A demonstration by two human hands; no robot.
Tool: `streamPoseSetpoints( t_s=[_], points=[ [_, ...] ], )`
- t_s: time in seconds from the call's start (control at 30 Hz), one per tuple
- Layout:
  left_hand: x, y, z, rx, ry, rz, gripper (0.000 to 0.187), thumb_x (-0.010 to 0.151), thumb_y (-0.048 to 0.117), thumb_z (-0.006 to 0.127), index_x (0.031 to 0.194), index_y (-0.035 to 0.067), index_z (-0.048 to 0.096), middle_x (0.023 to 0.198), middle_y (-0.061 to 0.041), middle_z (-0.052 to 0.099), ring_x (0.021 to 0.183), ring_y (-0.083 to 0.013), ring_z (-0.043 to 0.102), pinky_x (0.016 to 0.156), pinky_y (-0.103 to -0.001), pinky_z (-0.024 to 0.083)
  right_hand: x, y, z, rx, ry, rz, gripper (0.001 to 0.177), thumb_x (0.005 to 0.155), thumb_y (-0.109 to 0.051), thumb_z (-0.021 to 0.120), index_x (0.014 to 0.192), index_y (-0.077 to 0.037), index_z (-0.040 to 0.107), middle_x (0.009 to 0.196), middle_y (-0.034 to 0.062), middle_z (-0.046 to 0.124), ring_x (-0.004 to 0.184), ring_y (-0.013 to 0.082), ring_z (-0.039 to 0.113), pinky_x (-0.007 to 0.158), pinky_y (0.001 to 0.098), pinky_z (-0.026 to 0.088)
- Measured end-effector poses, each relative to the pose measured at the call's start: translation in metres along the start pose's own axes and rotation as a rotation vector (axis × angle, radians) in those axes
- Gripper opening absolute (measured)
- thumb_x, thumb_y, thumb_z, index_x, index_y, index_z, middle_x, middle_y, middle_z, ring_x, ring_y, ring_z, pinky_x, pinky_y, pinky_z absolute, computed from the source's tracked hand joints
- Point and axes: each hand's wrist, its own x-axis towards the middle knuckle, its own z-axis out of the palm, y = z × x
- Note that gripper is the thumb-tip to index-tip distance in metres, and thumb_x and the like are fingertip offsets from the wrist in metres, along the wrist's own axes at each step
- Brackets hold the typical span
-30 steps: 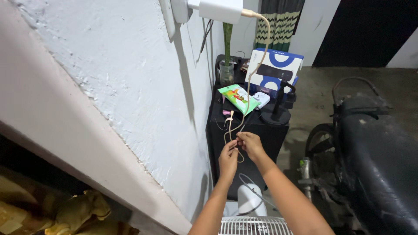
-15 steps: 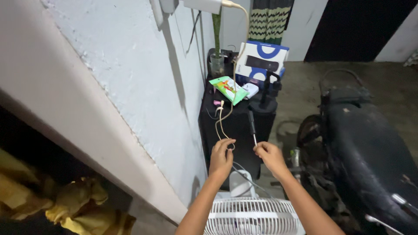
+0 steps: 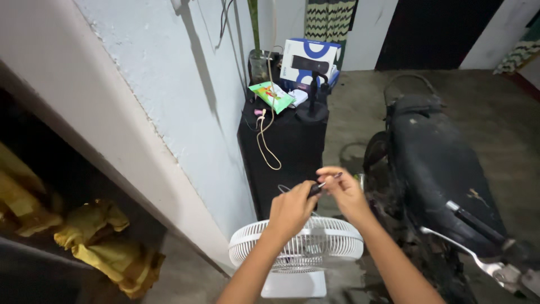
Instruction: The person disassembles a white pedestal fan by first removing the front grille, then unscrewing and removing the fan blades, and finally detaching the rear grille. The parts are placed on a nearby motorcycle seat.
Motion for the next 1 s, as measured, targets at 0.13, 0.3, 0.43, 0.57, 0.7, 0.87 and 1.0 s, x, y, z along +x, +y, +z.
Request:
streamPoseSetpoints(
  t_s=[0.13, 0.3, 0.43, 0.57, 0.7, 0.87, 1.0],
  points=[
    [-0.030, 0.006, 0.023, -0.205, -0.123, -0.239, 0.032, 0.102, 0.037, 0.058, 0.113, 0.008, 0.060, 0.081, -0.017, 0.071, 0.076, -0.0364, 0.069, 0.068, -0.046, 0.051, -0.020, 0.021, 0.002, 0.132, 0.071, 0.154, 0.034, 0.106, -0.031, 0.056, 0.092, -0.002, 0.068, 0.081, 0.0032, 0.063, 0.074, 0.0107, 0.058, 0.071, 0.0263, 0.048],
    [-0.062, -0.022, 0.053, -0.622, -0.214, -0.314, 0.036, 0.108, 0.040, 0.056, 0.107, 0.005, 0.065, 0.071, -0.004, 0.062, 0.064, -0.0139, 0.059, 0.058, -0.030, 0.048, -0.043, 0.045, -0.004, 0.376, -0.041, 0.323, 0.036, 0.105, -0.034, 0.056, 0.089, -0.004, 0.065, 0.081, 0.0031, 0.063, 0.074, 0.0121, 0.060, 0.072, 0.0285, 0.051],
    [-0.087, -0.029, 0.045, -1.120, -0.452, -0.590, 0.038, 0.108, 0.045, 0.049, 0.106, 0.009, 0.062, 0.061, 0.007, 0.043, 0.045, -0.0034, 0.035, 0.042, -0.021, 0.025, -0.064, 0.050, -0.003, 0.436, -0.133, 0.324, 0.036, 0.105, -0.033, 0.058, 0.089, -0.002, 0.066, 0.077, 0.0080, 0.065, 0.066, 0.0178, 0.060, 0.066, 0.0310, 0.049],
    [-0.100, -0.034, 0.050, -1.605, -0.541, -0.676, 0.037, 0.108, 0.044, 0.047, 0.104, 0.011, 0.062, 0.058, 0.006, 0.044, 0.044, -0.0053, 0.037, 0.042, -0.022, 0.028, -0.070, 0.041, 0.001, 0.467, -0.220, 0.349, 0.035, 0.103, -0.033, 0.057, 0.091, -0.001, 0.066, 0.083, 0.0085, 0.067, 0.067, 0.0191, 0.062, 0.067, 0.0327, 0.051],
    [-0.117, -0.029, 0.053, -1.631, -0.432, -0.833, 0.041, 0.108, 0.047, 0.044, 0.099, 0.009, 0.058, 0.065, 0.003, 0.049, 0.051, -0.0064, 0.041, 0.046, -0.022, 0.028, -0.075, 0.033, 0.007, 0.501, -0.224, 0.442, 0.043, 0.097, -0.039, 0.052, 0.105, -0.001, 0.070, 0.090, 0.0083, 0.070, 0.078, 0.0171, 0.066, 0.074, 0.0313, 0.055],
    [-0.127, 0.000, 0.048, -1.493, -0.298, -0.754, 0.034, 0.109, 0.045, 0.047, 0.097, 0.014, 0.053, 0.060, 0.007, 0.036, 0.048, -0.0033, 0.030, 0.043, -0.020, 0.024, -0.086, 0.060, 0.027, 0.777, -0.108, 0.461, 0.037, 0.103, -0.045, 0.053, 0.100, -0.009, 0.061, 0.080, 0.0037, 0.063, 0.066, 0.0159, 0.061, 0.050, 0.0312, 0.051],
    [-0.116, 0.001, 0.028, -1.542, -0.317, -0.762, 0.033, 0.108, 0.044, 0.047, 0.094, 0.014, 0.050, 0.058, 0.007, 0.034, 0.045, -0.0039, 0.028, 0.039, -0.021, 0.021, -0.071, 0.073, 0.037, 0.876, -0.110, 0.448, 0.034, 0.100, -0.046, 0.053, 0.092, -0.014, 0.058, 0.077, -0.0001, 0.061, 0.059, 0.0177, 0.059, 0.045, 0.0314, 0.052]
  ],
)
